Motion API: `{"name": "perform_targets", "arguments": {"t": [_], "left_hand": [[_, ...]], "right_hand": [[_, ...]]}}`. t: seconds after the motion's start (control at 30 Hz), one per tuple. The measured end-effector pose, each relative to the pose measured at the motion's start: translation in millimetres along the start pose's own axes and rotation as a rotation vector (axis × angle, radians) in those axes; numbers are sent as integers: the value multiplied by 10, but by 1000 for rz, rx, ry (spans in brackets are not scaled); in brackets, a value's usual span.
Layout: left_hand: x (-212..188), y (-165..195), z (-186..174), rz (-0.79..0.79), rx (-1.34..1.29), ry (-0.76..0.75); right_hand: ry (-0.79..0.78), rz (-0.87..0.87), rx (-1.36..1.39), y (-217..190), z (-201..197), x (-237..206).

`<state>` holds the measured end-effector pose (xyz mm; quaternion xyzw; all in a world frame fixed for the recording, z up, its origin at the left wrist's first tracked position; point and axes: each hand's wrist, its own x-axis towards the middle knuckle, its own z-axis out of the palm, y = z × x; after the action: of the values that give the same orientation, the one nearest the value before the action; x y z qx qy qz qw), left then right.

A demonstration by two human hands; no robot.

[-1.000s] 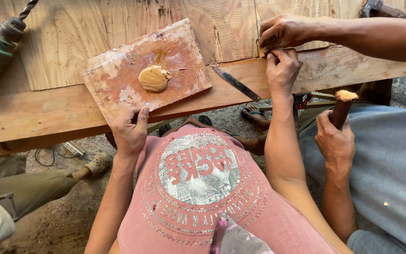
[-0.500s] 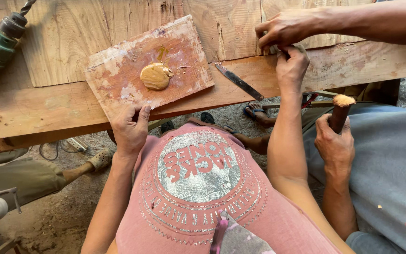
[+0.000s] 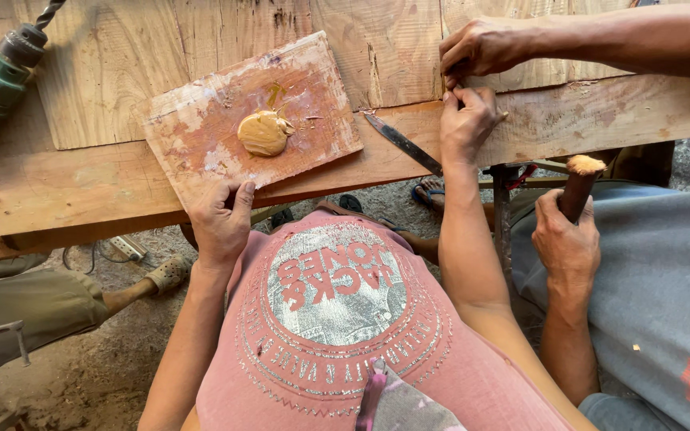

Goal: The person holds a small board on the workbench and spreads wood filler over a spot using a small putty knife, then sets the board aside and handles small wood pieces and a sanding block at the bench while other workers work nearby.

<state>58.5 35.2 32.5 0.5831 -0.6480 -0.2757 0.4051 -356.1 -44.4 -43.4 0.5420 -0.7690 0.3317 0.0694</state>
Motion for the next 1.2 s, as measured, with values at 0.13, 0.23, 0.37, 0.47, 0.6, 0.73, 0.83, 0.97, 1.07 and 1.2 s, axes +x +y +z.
{"name": "perform_targets", "arguments": {"t": [0.13, 0.23, 0.37, 0.47, 0.6, 0.73, 0.83, 0.97, 1.07, 1.2], "left_hand": [[-2, 1, 46, -5, -16, -21], [24, -3, 74, 4, -53, -30], [24, -15, 62, 55, -2, -12], [8, -19, 58, 35, 2, -32], [-20, -10, 50, 24, -2, -24], [-44, 2, 18, 7, -3, -17], [-47, 32, 19, 8, 31, -14], [-13, 128, 78, -57, 8, -71], [65, 210, 153, 30, 6, -52], [94, 302, 193, 51, 2, -76]], "right_hand": [[-165, 87, 170, 141, -50, 90], [-263, 254, 368, 325, -182, 170], [-214, 137, 322, 414, -279, 132], [-311, 215, 204, 300, -214, 76], [-260, 122, 65, 136, -142, 52], [-320, 36, 119, 161, -185, 63], [-283, -239, -82, 229, -203, 31], [-297, -416, -266, 325, -279, 11], [-310, -129, -38, 382, -395, 56], [-178, 57, 58, 306, -383, 22]]}}
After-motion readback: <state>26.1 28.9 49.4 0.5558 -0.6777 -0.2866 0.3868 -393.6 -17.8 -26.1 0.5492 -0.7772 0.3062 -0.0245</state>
